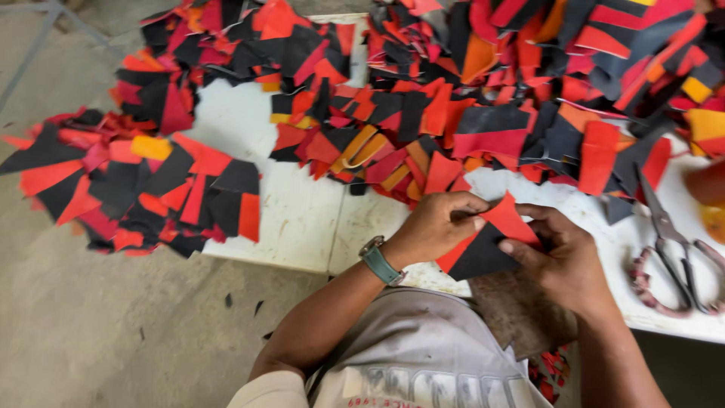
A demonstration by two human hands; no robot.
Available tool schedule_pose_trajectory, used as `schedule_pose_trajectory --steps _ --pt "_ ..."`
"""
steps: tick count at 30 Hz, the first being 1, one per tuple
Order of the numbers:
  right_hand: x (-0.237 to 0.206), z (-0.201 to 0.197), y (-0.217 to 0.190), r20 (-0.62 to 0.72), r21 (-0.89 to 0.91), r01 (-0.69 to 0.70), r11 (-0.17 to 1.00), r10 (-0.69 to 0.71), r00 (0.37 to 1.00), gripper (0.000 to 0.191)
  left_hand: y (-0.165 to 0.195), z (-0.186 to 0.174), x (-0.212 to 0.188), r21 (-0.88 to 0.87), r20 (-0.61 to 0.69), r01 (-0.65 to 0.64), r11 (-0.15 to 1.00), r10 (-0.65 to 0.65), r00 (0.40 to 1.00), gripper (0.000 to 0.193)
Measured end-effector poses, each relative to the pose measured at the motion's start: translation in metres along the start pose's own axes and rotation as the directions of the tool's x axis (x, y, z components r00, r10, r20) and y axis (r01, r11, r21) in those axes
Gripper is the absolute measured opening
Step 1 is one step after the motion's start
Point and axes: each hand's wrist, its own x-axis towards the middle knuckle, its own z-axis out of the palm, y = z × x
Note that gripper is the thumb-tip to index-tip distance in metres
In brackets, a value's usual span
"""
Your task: The person assembles small craft parts by hand. They pick up red, black, and orange pieces from a table, align them, and press them together to form layered units. The person repeatedly handles individual pieces, aligns edges, and places the assembled units back on the table.
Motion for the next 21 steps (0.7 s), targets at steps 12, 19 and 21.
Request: schedule_pose_trajectory --steps 12,19,21 --pt "-0.014 0.024 0.003 0.093 -0.178 0.013 0.984 0.003 0.996 0.051 0.008 -0.064 -0.074 0.157 -0.450 0.194 0.968 -0.105 0.887 0.027" --pt "-0.037 0.021 0.024 0.158 -0.606 0.322 0.727 -0.286 0.945 0.058 0.009 -0.208 -0.139 0.557 -0.745 0.451 0.698 0.179 0.643 0.029" --pt "-0.040 0.023 0.029 0.141 -0.663 0.319 0.677 -0.306 0.942 0.052 0.015 -0.242 -0.152 0.553 -0.809 0.621 0.556 0.179 0.560 0.028"
